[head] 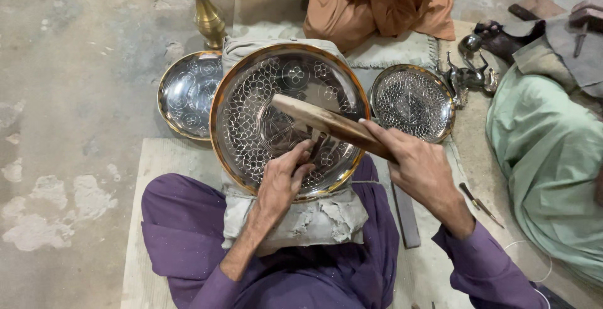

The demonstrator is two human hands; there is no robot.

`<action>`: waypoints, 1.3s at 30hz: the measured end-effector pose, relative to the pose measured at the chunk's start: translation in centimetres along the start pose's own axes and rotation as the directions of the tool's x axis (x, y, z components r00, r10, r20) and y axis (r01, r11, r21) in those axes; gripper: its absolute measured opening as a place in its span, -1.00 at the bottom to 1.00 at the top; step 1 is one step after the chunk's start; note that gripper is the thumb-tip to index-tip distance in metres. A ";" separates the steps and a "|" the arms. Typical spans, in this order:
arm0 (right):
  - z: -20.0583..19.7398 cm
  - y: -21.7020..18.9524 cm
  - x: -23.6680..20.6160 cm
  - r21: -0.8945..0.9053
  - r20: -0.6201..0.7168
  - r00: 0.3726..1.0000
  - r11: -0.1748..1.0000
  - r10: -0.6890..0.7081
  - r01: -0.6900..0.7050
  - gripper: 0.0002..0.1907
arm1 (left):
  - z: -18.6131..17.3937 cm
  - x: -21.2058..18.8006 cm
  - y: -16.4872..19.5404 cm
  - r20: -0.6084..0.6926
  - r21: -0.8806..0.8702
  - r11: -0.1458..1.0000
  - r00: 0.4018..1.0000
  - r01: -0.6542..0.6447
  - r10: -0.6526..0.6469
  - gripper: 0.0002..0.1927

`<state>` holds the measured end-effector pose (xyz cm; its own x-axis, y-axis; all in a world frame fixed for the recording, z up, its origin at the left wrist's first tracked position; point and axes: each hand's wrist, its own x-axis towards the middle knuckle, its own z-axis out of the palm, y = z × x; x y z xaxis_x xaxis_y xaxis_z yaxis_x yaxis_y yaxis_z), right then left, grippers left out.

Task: The person uses a chisel and hammer to engrave a floral pattern onto a large metal bowl. They repeatedly strike the chisel to create indentations in the metal surface.

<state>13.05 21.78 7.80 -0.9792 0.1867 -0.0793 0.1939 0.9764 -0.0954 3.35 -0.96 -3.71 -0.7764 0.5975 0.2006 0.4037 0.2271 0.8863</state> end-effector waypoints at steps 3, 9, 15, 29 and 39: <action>0.2 -0.1 -0.1 0.318 -0.237 0.971 0.947 0.034 0.045 -0.20 | 0.0 0.1 -0.1 -0.060 -0.014 0.997 0.996 -0.070 0.069 -0.47; 0.1 0.2 -0.2 0.055 -0.045 0.996 0.996 0.074 -0.071 -0.15 | 0.1 0.2 -0.5 -0.005 0.003 1.000 1.000 -0.016 0.016 -0.46; 0.7 0.8 -0.3 0.041 -0.031 0.999 0.998 -0.043 0.044 -0.13 | -0.5 0.1 -0.2 0.057 -0.022 0.999 0.998 -0.038 0.039 -0.47; 3.8 1.8 -2.6 0.314 -0.118 0.990 0.949 0.080 -0.039 -0.15 | -2.0 0.5 1.6 0.148 0.035 0.996 0.986 -0.087 0.081 -0.53; 6.9 2.1 -4.0 0.142 -0.181 0.977 0.986 0.110 -0.085 -0.10 | -2.1 0.6 -0.6 0.277 0.017 0.999 0.960 -0.047 0.040 -0.49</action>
<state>17.77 22.36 1.06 -0.9465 0.3096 0.0917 0.2825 0.9316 -0.2287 1.64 -2.34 -3.20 -0.5948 0.7960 0.1123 0.4475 0.2118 0.8688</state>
